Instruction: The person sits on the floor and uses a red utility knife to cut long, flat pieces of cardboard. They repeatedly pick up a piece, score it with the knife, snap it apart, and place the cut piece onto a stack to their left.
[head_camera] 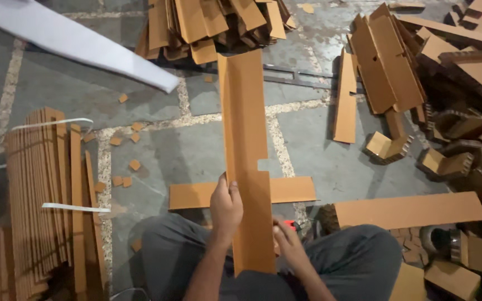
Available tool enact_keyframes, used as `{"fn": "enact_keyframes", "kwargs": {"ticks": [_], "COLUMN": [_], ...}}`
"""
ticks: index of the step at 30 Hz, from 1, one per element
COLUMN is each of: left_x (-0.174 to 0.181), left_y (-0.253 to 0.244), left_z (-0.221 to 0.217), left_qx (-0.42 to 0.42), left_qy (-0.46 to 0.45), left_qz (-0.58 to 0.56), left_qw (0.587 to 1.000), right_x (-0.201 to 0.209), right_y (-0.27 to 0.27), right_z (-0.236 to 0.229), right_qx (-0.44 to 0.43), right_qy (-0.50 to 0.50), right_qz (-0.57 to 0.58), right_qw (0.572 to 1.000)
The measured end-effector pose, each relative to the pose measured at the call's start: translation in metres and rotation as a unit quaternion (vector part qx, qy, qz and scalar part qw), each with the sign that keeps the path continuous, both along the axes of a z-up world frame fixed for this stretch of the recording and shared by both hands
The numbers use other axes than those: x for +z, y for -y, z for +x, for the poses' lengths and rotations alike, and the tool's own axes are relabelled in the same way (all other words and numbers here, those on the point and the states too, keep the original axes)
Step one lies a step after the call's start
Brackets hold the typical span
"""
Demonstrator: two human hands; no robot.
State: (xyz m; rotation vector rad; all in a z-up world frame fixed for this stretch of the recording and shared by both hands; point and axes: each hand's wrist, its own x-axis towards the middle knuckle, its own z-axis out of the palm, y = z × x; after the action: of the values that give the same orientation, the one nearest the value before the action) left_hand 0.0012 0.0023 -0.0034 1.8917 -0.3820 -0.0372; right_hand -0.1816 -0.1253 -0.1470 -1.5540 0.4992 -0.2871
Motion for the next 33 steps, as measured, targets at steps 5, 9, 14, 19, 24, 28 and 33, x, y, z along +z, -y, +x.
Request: {"fn": "enact_keyframes", "kwargs": {"ticks": [5, 9, 14, 19, 24, 28, 33], "left_x": [-0.012, -0.038, -0.088, -0.126, -0.130, -0.103, -0.087], "left_y": [-0.010, -0.031, -0.057, -0.066, -0.063, -0.069, -0.137], "left_z": [0.005, 0.022, 0.039, 0.053, 0.047, 0.063, 0.068], "left_qx": [0.044, 0.053, 0.018, 0.077, 0.076, 0.105, 0.177], "left_qy": [-0.034, -0.040, -0.073, -0.095, -0.017, 0.023, -0.014], "left_qz": [-0.063, -0.105, -0.290, -0.295, -0.198, -0.162, -0.104], "left_qw": [0.996, 0.992, 0.954, 0.947, 0.977, 0.981, 0.978], "right_x": [0.010, 0.028, 0.017, 0.081, 0.147, 0.096, -0.016], "right_y": [-0.022, -0.027, -0.026, 0.049, 0.128, 0.116, 0.091], "right_z": [-0.024, -0.019, 0.014, 0.169, 0.360, 0.365, 0.236], "right_qx": [0.085, 0.177, 0.085, 0.040, -0.009, 0.022, 0.214], "right_qy": [0.004, -0.065, -0.089, 0.022, 0.129, 0.026, -0.096], "right_qz": [0.164, -0.035, 0.168, -0.109, 0.012, -0.370, -0.471], "right_qw": [0.983, 0.981, 0.978, 0.993, 0.991, 0.928, 0.850]}}
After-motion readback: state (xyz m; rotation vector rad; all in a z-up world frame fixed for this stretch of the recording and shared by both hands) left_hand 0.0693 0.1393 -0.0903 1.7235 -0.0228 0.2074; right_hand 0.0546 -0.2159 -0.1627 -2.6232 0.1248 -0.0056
